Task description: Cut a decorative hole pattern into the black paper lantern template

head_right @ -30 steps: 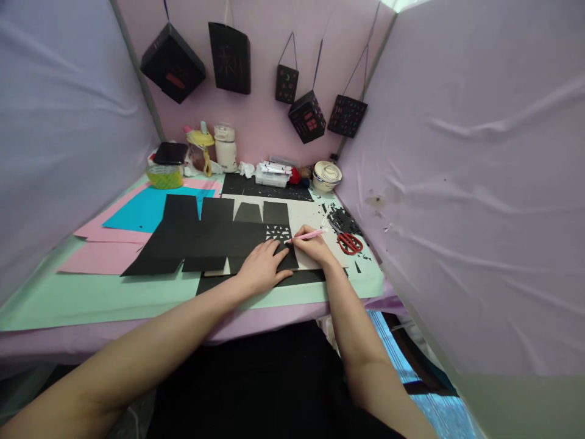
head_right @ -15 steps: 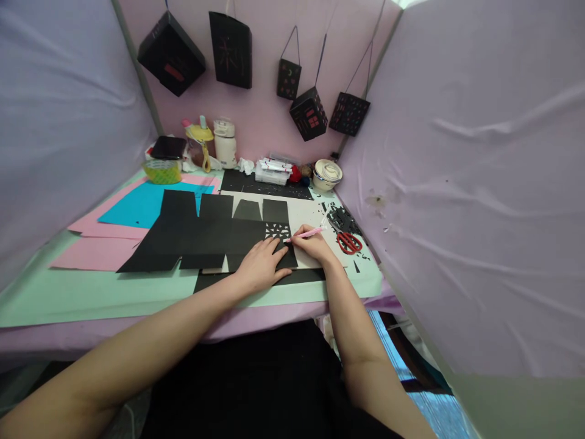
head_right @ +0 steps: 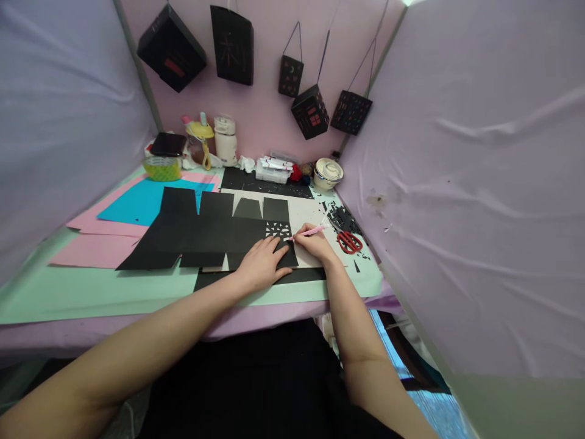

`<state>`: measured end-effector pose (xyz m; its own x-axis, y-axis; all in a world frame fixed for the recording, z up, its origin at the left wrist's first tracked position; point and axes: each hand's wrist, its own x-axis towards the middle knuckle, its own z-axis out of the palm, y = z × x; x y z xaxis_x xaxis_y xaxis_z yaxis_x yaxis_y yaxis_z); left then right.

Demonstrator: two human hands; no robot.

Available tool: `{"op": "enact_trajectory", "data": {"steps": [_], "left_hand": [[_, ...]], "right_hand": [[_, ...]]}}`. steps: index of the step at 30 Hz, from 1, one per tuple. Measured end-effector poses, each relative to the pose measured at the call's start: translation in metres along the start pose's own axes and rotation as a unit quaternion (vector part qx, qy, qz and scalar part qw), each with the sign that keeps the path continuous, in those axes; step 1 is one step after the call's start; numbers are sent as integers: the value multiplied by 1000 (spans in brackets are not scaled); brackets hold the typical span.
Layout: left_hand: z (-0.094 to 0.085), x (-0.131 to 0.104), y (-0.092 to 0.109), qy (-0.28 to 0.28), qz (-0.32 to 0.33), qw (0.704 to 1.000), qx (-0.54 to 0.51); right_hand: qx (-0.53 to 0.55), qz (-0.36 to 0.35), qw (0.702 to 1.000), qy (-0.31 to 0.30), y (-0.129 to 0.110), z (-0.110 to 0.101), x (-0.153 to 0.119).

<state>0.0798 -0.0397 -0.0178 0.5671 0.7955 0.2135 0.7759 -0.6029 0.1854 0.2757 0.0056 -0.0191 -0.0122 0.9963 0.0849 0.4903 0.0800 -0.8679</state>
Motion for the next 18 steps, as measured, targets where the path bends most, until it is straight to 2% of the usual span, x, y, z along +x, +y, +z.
{"op": "enact_trajectory", "data": {"steps": [4, 18], "left_hand": [[0, 0, 0, -4, -1, 1000, -4], [1, 1, 0, -3, -3, 1000, -5]], "right_hand": [[5, 3, 1000, 13, 1, 0, 0], [32, -3, 999, -15, 2, 2, 2]]}}
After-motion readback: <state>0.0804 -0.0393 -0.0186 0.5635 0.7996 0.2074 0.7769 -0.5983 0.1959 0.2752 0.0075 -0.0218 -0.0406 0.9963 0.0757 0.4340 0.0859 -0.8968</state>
